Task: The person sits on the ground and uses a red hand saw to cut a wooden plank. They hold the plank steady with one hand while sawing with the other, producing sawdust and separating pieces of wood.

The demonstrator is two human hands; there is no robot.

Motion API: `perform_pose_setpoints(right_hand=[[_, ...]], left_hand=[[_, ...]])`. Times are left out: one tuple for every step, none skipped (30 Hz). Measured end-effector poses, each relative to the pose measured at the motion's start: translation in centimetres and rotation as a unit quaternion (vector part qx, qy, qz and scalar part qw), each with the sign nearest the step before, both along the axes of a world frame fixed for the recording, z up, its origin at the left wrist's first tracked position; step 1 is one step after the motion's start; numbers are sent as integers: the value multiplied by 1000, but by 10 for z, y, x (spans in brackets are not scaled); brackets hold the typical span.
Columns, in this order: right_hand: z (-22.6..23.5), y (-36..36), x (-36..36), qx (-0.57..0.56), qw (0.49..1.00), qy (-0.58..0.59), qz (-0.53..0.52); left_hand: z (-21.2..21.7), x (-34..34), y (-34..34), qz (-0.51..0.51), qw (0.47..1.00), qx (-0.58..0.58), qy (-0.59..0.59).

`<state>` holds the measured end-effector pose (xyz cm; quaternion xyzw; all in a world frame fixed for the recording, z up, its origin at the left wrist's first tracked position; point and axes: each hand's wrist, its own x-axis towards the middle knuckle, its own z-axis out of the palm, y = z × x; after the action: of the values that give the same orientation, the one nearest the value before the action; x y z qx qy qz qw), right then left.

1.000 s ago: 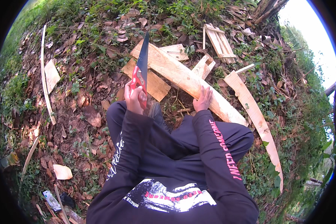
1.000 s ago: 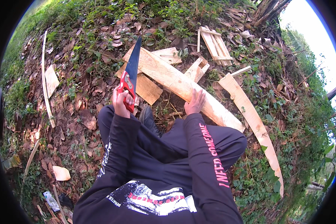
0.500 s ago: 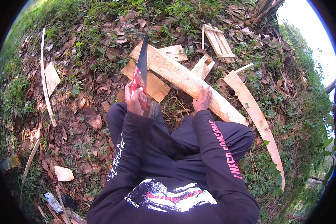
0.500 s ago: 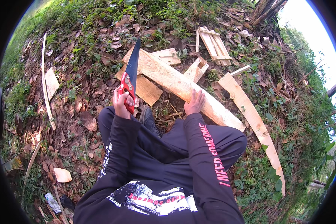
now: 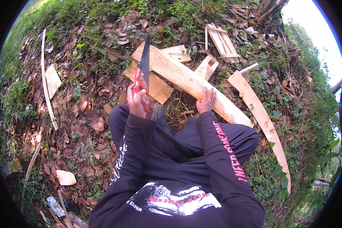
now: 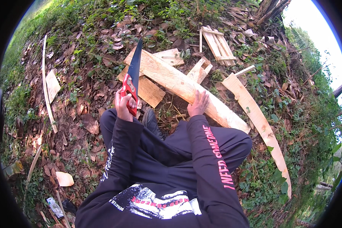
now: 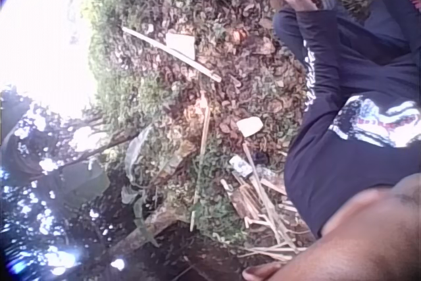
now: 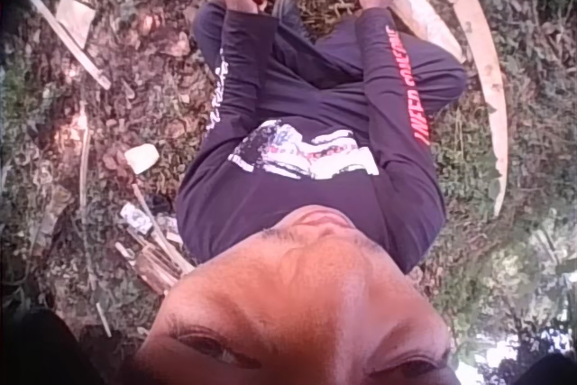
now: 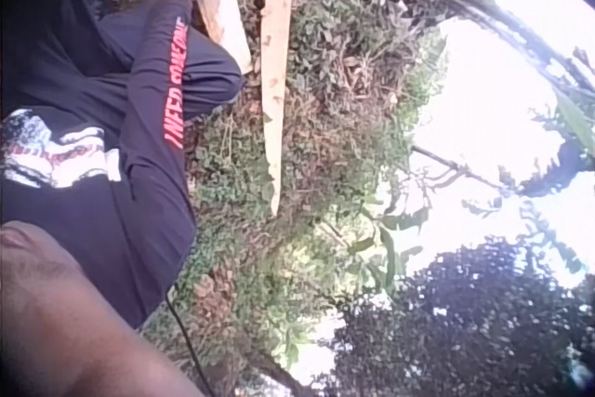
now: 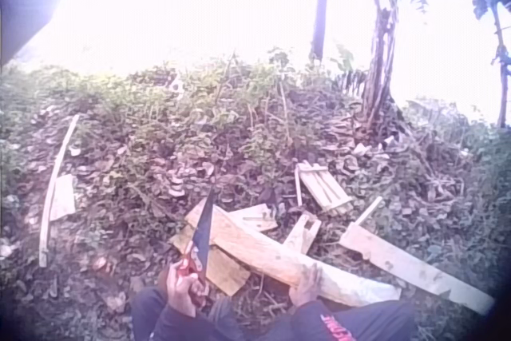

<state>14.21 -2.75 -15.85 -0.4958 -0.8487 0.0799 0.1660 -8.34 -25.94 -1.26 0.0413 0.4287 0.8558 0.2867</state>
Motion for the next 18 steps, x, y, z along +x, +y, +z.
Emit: perform_pose_setpoints(right_hand=[[0,0,0,-3,1000,-1,-3],[1,-1,-1,-7,1000,-1,-5],[1,-1,-2,-10,1000,-2,-7],[2,-2,-2,-12,1000,-1,-6],[1,-2,-2,-13,1000,-1,-7],[1,-2,-3,-14,1000,0,-7],[1,-2,-3,-10,1000,0,-6],[0,-1,-3,-5,1000,-1,-6],[-1,0,-4,0,1000,-2,-6],[-2,0,-4,2,1000,-1,-6],[-3,1,-3,5,1000,-2,-6],[-3,2,-2,8,1000,-1,-6],[-4,3,-2,7,1000,-3,-7],[-5,3,-2,5,1000,-4,-7],[-5,3,-3,4,1000,-5,-7],[-5,2,-3,0,1000,-8,-7],[-4,1,-4,-4,1000,-11,-7],[-3,0,-4,-8,1000,-13,-7]], left_hand=[[1,0,0,0,1000,0,0],[1,0,0,0,1000,1,0],[1,0,0,0,1000,3,0],[0,0,0,1,1000,4,0],[0,-1,0,1,1000,4,1],[-1,-1,0,1,1000,4,3],[-1,-2,0,2,1000,4,5],[0,-2,0,0,1000,-3,7],[1,-2,1,-1,1000,-10,9],[1,-2,2,-2,1000,-17,12],[0,-3,2,-3,1000,-16,14],[-2,-3,2,-5,1000,-15,16],[-4,-4,3,-6,1000,-15,19],[-5,-4,2,-6,1000,-15,19],[-6,-5,2,-6,1000,-15,20],[-7,-5,1,-7,1000,-15,21],[-7,-5,1,-4,1000,-17,20],[-8,-5,0,-2,1000,-20,18]])
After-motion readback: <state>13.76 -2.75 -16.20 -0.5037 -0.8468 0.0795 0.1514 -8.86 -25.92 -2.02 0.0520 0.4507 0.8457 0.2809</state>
